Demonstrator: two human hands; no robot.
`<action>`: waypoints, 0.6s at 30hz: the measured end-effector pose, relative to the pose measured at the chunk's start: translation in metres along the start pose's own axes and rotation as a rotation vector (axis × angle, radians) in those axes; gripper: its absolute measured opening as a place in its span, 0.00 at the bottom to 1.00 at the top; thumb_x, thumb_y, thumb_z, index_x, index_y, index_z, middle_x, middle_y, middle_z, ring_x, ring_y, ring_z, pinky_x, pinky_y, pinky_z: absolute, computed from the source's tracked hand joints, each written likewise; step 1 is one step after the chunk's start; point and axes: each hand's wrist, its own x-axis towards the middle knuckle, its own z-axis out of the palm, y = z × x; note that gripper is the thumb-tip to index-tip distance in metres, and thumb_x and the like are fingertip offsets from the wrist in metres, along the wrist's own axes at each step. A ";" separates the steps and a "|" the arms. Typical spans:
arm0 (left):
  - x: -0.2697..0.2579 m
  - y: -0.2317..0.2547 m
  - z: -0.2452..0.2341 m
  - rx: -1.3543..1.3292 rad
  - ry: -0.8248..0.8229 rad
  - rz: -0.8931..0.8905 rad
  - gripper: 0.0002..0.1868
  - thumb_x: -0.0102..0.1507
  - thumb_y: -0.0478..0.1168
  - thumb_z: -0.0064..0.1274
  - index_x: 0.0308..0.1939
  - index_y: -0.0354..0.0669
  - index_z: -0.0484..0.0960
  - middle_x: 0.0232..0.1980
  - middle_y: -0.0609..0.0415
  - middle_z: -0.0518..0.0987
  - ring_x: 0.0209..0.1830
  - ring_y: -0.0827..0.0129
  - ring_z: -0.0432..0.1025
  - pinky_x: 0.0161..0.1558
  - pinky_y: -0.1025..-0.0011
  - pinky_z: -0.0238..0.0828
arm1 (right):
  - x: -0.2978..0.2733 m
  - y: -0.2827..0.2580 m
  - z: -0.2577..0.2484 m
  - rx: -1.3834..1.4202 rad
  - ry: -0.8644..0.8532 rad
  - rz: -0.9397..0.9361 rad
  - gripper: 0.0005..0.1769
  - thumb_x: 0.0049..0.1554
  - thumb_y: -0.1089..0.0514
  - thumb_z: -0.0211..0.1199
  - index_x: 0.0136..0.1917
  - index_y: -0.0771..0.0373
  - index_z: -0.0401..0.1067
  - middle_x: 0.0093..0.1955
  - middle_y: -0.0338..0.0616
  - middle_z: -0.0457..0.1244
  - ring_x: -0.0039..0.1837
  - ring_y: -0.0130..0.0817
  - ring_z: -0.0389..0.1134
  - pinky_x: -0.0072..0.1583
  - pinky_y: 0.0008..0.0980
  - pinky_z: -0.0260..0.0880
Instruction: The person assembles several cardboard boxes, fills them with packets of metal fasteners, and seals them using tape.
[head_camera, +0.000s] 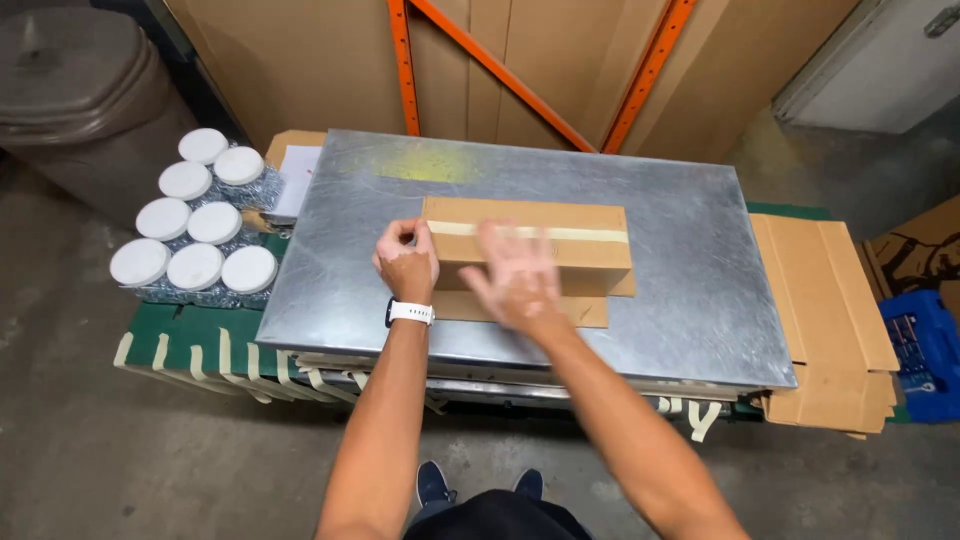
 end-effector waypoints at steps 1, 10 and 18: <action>-0.003 -0.001 0.000 0.005 -0.007 -0.006 0.06 0.64 0.55 0.65 0.37 0.65 0.91 0.40 0.64 0.90 0.50 0.53 0.85 0.58 0.48 0.80 | -0.020 0.038 0.005 0.002 -0.010 0.004 0.40 0.69 0.31 0.55 0.85 0.53 0.67 0.87 0.43 0.62 0.90 0.46 0.55 0.86 0.70 0.41; 0.010 0.020 -0.005 0.161 -0.132 -0.034 0.11 0.69 0.56 0.59 0.40 0.63 0.93 0.37 0.62 0.91 0.48 0.46 0.85 0.58 0.48 0.80 | -0.058 0.171 0.052 0.367 0.350 0.473 0.20 0.76 0.37 0.55 0.73 0.35 0.82 0.88 0.36 0.61 0.80 0.51 0.67 0.81 0.51 0.65; 0.044 -0.003 0.016 0.466 -0.661 0.018 0.41 0.72 0.77 0.43 0.63 0.48 0.90 0.57 0.39 0.90 0.67 0.39 0.81 0.69 0.44 0.76 | -0.039 0.165 0.012 0.381 0.127 0.769 0.38 0.73 0.30 0.57 0.91 0.37 0.61 0.86 0.43 0.62 0.84 0.54 0.62 0.83 0.61 0.54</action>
